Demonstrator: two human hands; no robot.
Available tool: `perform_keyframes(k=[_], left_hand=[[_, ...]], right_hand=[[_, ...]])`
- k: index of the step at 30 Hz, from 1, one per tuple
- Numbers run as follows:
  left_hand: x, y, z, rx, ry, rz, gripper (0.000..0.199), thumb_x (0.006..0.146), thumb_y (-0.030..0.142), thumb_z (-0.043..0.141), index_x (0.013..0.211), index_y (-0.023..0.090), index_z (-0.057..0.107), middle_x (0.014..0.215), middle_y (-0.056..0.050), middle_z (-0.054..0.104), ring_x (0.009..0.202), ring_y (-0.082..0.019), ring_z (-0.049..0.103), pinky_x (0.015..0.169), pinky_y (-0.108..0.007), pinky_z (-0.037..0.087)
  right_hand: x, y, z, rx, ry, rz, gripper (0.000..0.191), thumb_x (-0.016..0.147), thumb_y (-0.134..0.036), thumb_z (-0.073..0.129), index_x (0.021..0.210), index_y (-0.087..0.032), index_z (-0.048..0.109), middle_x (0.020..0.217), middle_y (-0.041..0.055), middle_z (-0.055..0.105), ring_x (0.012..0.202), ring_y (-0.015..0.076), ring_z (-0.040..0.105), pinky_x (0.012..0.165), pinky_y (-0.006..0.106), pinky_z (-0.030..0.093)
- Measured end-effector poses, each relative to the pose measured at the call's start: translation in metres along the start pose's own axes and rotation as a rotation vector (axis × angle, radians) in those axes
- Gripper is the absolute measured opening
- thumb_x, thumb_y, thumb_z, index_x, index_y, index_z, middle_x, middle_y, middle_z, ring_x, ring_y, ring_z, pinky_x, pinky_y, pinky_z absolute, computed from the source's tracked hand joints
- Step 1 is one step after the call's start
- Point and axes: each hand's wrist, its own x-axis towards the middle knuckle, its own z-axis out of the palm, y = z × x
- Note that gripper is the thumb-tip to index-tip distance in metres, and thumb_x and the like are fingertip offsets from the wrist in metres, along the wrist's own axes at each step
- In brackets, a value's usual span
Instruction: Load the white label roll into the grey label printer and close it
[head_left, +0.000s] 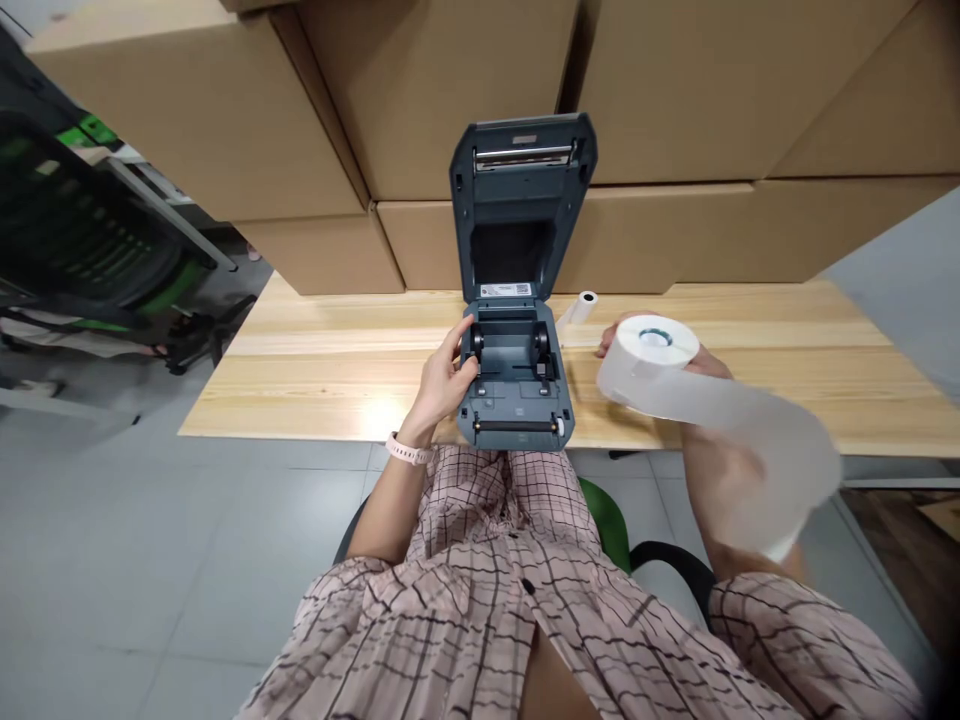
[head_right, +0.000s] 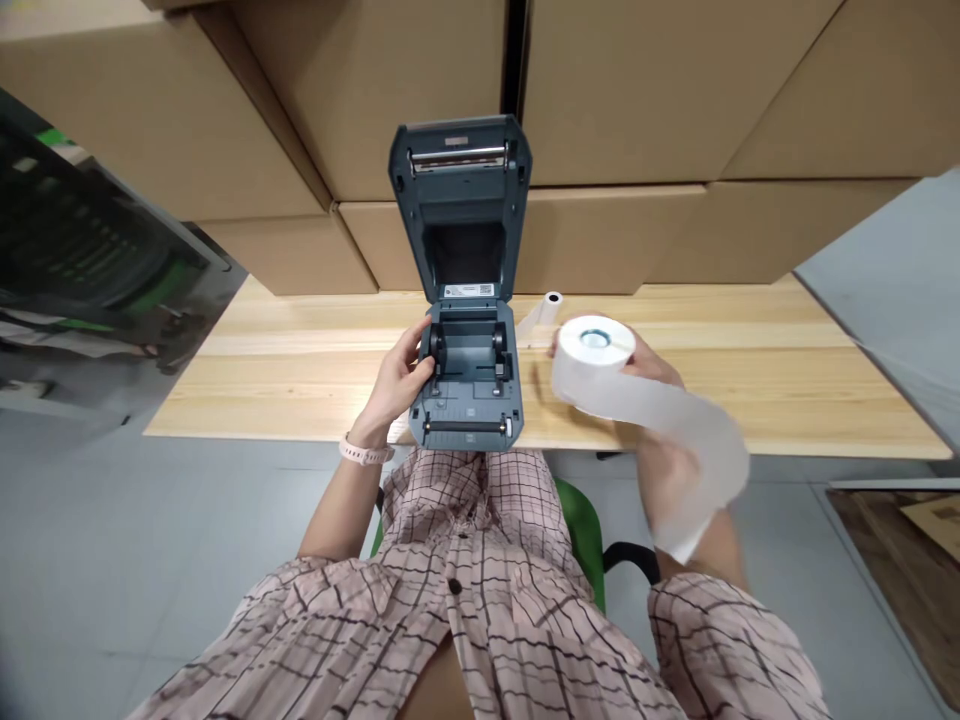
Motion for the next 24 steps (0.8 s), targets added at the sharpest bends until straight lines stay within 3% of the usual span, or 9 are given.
perform_keyframes(k=[2,3,4,8,14,20,24], left_hand=[[0.001,-0.001,-0.002,-0.01,-0.025,0.02,0.068,0.091,0.025,0.065,0.157,0.03,0.051,0.158,-0.009,0.06,0.137,-0.031,0.063,0.114,-0.052,0.053],[0.002,-0.002,-0.004,-0.014,-0.041,0.036,0.068,0.091,0.027,0.066,0.158,0.031,0.049,0.16,-0.009,0.058,0.14,-0.031,0.061,0.116,-0.053,0.052],[0.003,-0.002,-0.005,-0.018,-0.058,0.054,0.069,0.092,0.028,0.066,0.158,0.031,0.048,0.161,-0.01,0.056,0.143,-0.032,0.059,0.118,-0.054,0.051],[0.006,-0.005,-0.01,-0.014,-0.093,0.085,0.07,0.094,0.031,0.067,0.16,0.033,0.044,0.163,-0.009,0.054,0.15,-0.034,0.053,0.122,-0.057,0.047],[0.004,-0.006,-0.012,0.014,-0.095,0.068,0.068,0.097,0.031,0.065,0.161,0.035,0.043,0.161,-0.007,0.057,0.145,-0.033,0.058,0.119,-0.056,0.051],[-0.001,-0.005,-0.009,-0.003,-0.063,0.016,0.066,0.097,0.027,0.061,0.161,0.035,0.046,0.159,-0.006,0.059,0.136,-0.032,0.064,0.111,-0.053,0.056],[-0.004,-0.005,-0.006,-0.042,-0.056,-0.015,0.06,0.098,0.027,0.057,0.158,0.034,0.051,0.164,-0.008,0.054,0.141,-0.031,0.06,0.114,-0.053,0.053]], right_hand=[[0.027,-0.036,0.01,0.16,-0.263,-0.102,0.085,0.069,-0.088,0.067,0.124,-0.024,0.067,0.119,0.0148,0.076,0.107,0.0326,0.074,0.089,0.043,0.058],[0.043,-0.055,0.016,0.169,-0.427,-0.163,0.085,0.062,-0.079,0.081,0.126,-0.024,0.067,0.123,0.0123,0.076,0.11,0.0319,0.073,0.093,0.043,0.058],[0.058,-0.073,0.023,0.096,-0.499,-0.217,0.083,0.06,-0.07,0.087,0.127,-0.024,0.068,0.125,0.0099,0.075,0.11,0.0302,0.072,0.094,0.042,0.057],[0.096,-0.115,0.056,-0.339,-0.573,-0.179,0.066,0.07,-0.047,0.084,0.129,-0.024,0.068,0.124,0.0074,0.076,0.105,0.0287,0.071,0.09,0.041,0.056],[0.109,-0.103,0.088,-0.608,-0.654,-0.102,0.07,0.075,-0.05,0.079,0.136,-0.021,0.062,0.136,0.0133,0.071,0.12,0.0381,0.068,0.094,0.046,0.053],[0.124,-0.093,0.099,-0.679,-0.772,-0.062,0.064,0.083,-0.052,0.075,0.135,-0.017,0.062,0.138,0.0173,0.071,0.121,0.0409,0.069,0.096,0.049,0.054],[0.113,-0.089,0.102,-0.704,-0.719,-0.097,0.069,0.091,-0.055,0.068,0.146,-0.015,0.059,0.146,0.0203,0.066,0.129,0.0453,0.065,0.103,0.058,0.053]])
